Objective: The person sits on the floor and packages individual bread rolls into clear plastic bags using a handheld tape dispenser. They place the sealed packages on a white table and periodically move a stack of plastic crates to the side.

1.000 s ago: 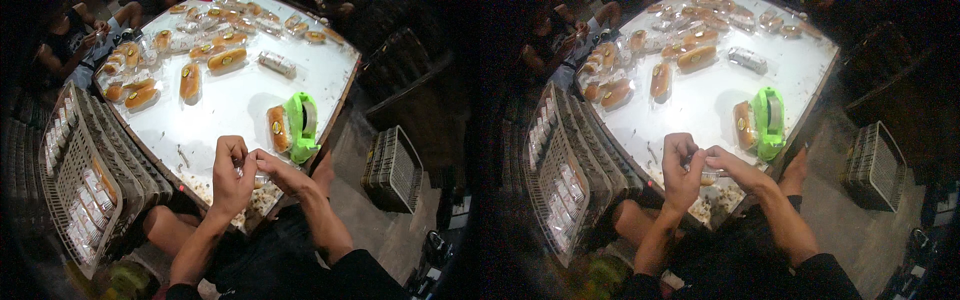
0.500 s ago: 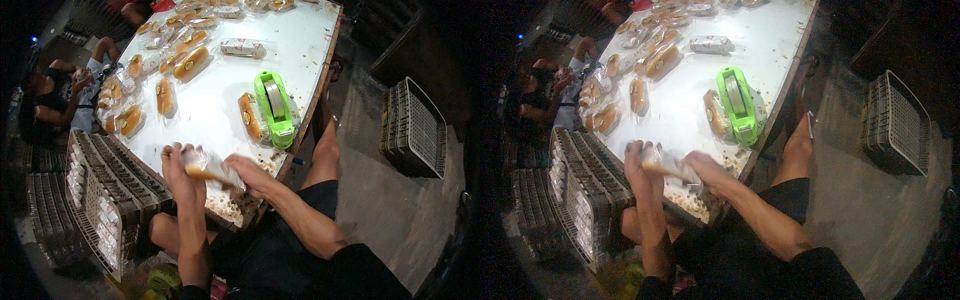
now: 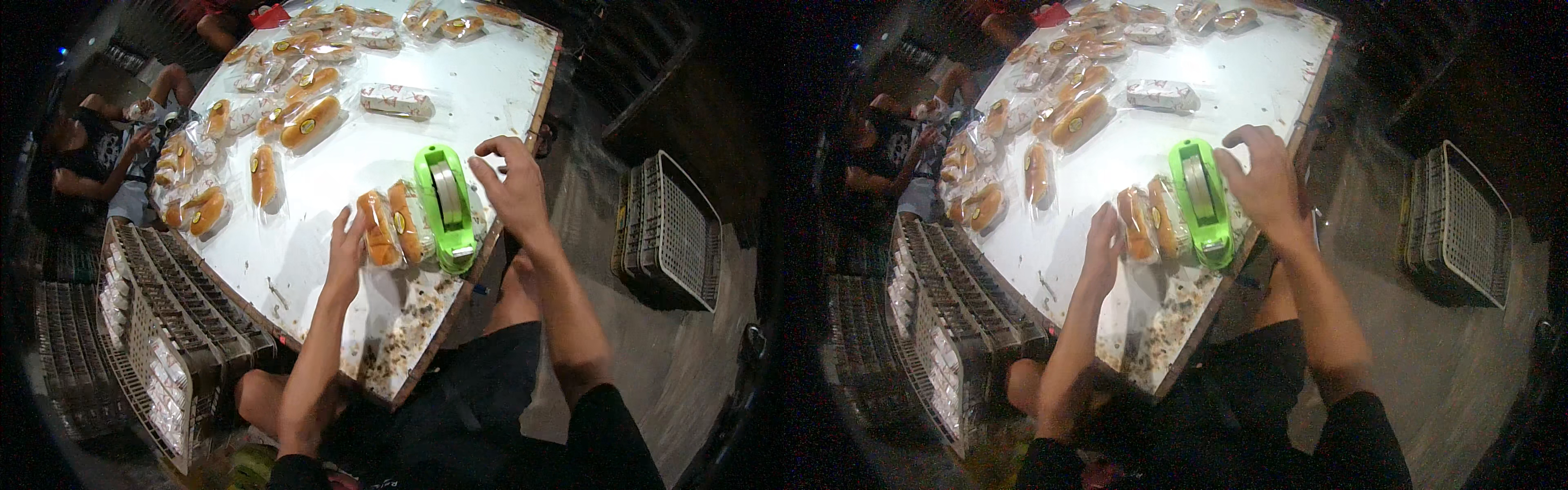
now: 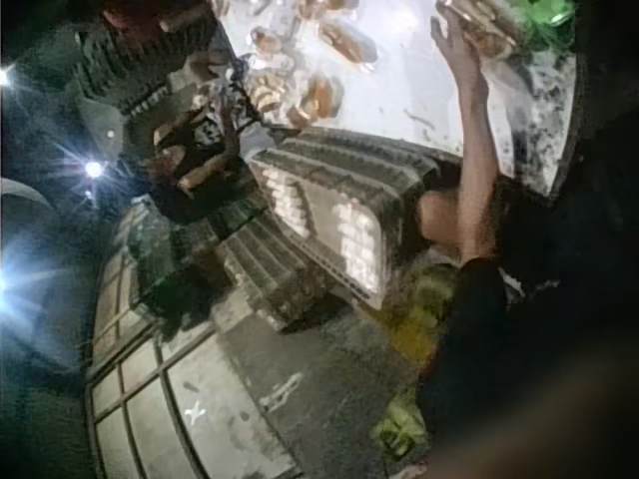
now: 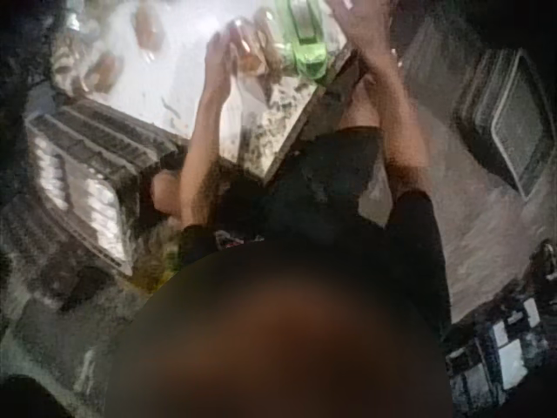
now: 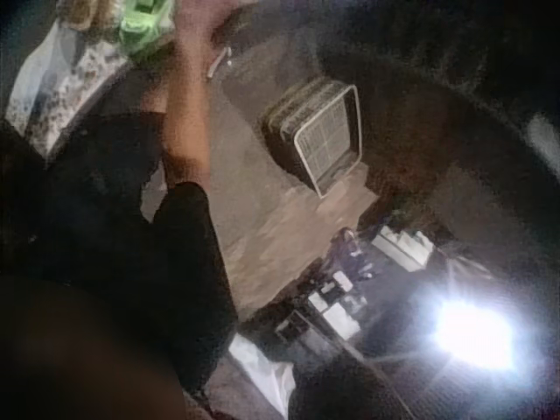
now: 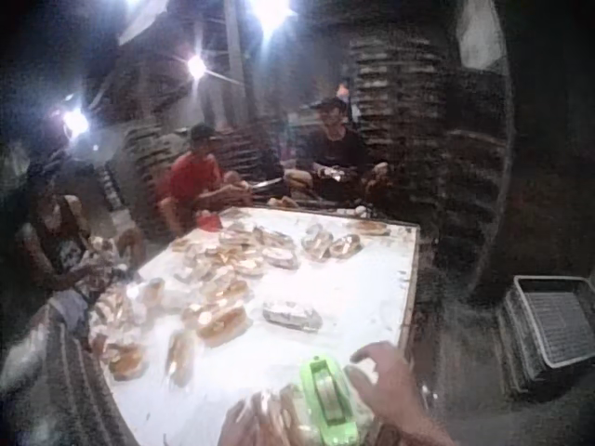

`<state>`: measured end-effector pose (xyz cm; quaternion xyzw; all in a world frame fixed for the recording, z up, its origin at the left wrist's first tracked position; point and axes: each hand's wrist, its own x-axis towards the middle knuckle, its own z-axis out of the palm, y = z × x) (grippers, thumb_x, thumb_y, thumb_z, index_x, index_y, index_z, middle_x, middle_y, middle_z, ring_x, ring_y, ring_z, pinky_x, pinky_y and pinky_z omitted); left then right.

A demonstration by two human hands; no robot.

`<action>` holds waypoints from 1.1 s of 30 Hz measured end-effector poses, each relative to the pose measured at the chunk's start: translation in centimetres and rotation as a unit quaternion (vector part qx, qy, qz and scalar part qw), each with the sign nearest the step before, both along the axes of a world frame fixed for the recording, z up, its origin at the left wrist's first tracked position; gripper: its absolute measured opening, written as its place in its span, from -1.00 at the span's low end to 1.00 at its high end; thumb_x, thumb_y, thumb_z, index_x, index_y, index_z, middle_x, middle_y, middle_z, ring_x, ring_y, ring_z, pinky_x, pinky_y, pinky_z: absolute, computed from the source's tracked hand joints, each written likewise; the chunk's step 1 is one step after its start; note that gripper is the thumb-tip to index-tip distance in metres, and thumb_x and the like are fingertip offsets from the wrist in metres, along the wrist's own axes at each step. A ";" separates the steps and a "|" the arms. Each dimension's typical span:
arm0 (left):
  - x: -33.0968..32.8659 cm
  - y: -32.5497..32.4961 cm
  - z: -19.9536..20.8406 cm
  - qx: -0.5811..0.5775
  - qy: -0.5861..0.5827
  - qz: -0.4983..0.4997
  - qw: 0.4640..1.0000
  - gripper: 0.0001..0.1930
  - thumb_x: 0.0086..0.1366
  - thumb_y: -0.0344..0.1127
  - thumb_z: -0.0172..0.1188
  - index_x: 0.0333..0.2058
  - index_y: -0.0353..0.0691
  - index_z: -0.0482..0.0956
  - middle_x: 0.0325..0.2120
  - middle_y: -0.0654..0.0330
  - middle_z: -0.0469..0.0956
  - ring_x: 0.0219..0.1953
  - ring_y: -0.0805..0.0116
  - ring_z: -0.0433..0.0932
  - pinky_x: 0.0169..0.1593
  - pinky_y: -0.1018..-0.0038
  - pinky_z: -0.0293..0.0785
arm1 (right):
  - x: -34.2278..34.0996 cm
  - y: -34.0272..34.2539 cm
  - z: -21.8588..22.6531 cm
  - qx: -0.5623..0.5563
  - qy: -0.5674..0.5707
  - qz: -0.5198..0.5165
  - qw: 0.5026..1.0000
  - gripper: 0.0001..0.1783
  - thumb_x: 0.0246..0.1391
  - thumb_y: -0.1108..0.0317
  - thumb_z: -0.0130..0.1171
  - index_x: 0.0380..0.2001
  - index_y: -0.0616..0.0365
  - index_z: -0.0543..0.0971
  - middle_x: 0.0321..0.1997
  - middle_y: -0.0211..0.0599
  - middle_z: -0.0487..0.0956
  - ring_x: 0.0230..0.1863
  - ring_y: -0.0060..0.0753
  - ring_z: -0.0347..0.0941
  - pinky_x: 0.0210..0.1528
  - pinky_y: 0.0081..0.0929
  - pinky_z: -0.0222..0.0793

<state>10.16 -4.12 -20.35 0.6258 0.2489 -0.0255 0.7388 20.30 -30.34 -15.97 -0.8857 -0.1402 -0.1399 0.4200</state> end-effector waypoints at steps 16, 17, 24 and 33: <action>-4.6 10.2 4.8 0.607 -0.159 0.112 0.770 -0.33 0.17 -0.19 0.39 0.17 -0.32 0.31 0.09 -0.14 0.42 0.12 -0.04 0.44 0.14 0.14 0.40 | 2.4 22.8 7.9 -0.219 -0.246 0.321 0.888 -0.77 0.10 0.20 0.30 -0.46 0.15 0.69 -0.47 -0.23 0.64 -0.34 -0.16 0.49 -0.18 -0.23 0.36; -4.7 10.6 4.9 0.564 -0.155 0.093 0.806 -0.35 0.15 -0.21 0.40 0.13 -0.32 0.33 0.05 -0.11 0.45 0.09 -0.04 0.46 0.12 0.15 0.41 | -0.4 22.8 9.2 -0.195 -0.250 0.379 0.869 -0.78 0.09 0.22 0.30 -0.47 0.15 0.67 -0.44 -0.23 0.63 -0.30 -0.19 0.48 -0.20 -0.24 0.33; -6.4 9.7 7.1 0.056 -0.225 -0.048 0.972 -0.47 0.47 0.03 0.04 0.11 -0.37 0.40 -0.01 0.02 0.54 0.04 0.36 0.48 0.08 0.38 0.41 | -11.0 20.9 7.9 0.153 0.024 0.167 0.974 -0.14 0.16 0.33 0.23 0.38 0.26 -0.01 0.27 0.01 0.29 0.28 -0.15 0.25 0.29 -0.22 0.24; -9.2 3.3 9.5 0.308 -0.383 0.136 0.860 -0.67 0.52 -0.10 -0.06 -0.15 -0.30 0.43 -0.29 0.15 0.41 -0.19 0.39 0.40 -0.22 0.49 0.41 | -16.4 16.1 5.7 0.353 0.078 0.188 0.913 -0.84 0.26 0.36 0.16 -0.18 0.17 0.45 -0.11 -0.36 0.43 -0.13 -0.51 0.35 -0.02 -0.51 0.32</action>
